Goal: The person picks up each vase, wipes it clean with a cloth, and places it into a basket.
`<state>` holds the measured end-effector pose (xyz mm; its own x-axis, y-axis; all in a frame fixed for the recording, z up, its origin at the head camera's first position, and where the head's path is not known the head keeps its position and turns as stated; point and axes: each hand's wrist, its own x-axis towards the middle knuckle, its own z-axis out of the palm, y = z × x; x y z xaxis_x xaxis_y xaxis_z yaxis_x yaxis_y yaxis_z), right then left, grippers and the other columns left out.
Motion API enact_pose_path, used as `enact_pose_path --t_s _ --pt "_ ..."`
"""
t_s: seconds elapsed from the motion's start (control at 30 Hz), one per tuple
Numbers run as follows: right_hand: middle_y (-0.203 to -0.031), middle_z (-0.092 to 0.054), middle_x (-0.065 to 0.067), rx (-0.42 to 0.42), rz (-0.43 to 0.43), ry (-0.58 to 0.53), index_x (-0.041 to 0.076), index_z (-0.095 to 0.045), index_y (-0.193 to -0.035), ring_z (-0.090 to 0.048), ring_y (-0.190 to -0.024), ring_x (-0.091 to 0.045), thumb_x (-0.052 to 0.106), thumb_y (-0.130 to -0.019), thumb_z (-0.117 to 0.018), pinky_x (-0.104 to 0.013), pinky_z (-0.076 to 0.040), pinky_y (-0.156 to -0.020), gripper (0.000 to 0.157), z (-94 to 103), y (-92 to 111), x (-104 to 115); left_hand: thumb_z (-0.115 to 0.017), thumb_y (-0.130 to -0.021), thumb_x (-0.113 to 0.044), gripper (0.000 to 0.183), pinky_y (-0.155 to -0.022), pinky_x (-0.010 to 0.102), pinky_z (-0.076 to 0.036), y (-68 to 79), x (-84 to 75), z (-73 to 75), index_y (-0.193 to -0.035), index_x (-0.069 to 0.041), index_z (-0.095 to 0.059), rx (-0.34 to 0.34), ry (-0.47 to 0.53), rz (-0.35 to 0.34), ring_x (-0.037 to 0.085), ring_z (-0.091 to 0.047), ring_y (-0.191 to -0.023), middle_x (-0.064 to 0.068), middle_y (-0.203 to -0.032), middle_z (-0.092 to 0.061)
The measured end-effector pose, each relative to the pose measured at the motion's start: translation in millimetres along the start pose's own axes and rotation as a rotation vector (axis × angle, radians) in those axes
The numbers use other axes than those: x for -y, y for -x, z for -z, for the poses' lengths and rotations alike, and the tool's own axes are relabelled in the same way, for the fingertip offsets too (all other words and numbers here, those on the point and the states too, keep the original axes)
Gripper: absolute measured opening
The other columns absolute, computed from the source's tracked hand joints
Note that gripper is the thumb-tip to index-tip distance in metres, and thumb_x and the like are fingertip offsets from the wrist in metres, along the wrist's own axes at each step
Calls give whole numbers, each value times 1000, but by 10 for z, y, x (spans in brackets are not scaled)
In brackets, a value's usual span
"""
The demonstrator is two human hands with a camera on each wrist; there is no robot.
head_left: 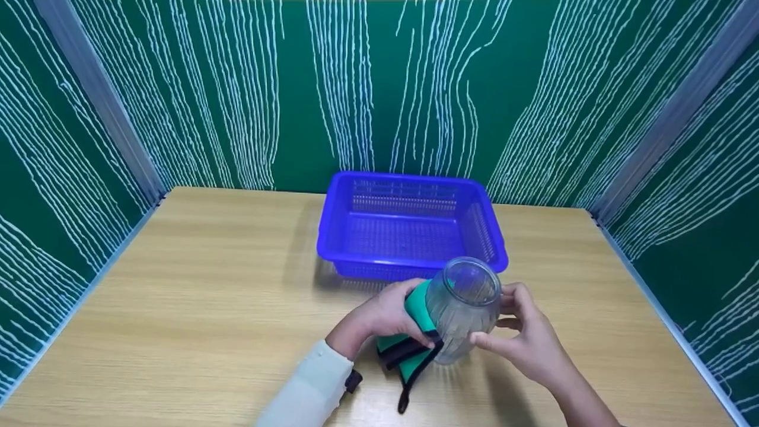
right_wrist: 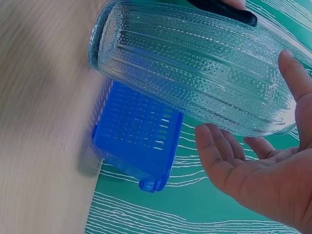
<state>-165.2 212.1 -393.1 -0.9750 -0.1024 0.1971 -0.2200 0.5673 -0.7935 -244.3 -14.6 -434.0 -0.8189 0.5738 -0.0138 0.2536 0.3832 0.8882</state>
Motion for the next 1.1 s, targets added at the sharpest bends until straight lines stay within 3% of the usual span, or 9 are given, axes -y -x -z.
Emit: enact_pose_path --t_s 0.6,0.93,1.1 --pt "-105 -53 0 26 -22 -7 17 -37 -114 -52 -96 -14 38 -58 -78 -31 -46 -83 73 8 -28 -21 -88 -36 -34 76 -79 22 -41 -15 85 -64 -104 -31 -54 8 -161 -5 4 -50 -88 -19 -95 -57" --pt "-101 -56 0 42 0 31 18 -39 -112 -55 -95 -13 39 -57 -78 -34 -46 -82 70 69 -46 -18 -86 -39 -40 75 -77 22 -41 -27 87 -26 -105 -32 -52 28 -250 -8 4 -50 -87 -18 -94 -54" --pt "-102 -58 0 42 4 43 22 -37 -119 -55 -91 -14 38 -57 -78 -33 -46 -77 77 89 -37 -12 -84 -42 -44 74 -77 24 -41 -9 86 33 -107 -36 -51 46 -211 15 6 -49 -89 -18 -97 -54"
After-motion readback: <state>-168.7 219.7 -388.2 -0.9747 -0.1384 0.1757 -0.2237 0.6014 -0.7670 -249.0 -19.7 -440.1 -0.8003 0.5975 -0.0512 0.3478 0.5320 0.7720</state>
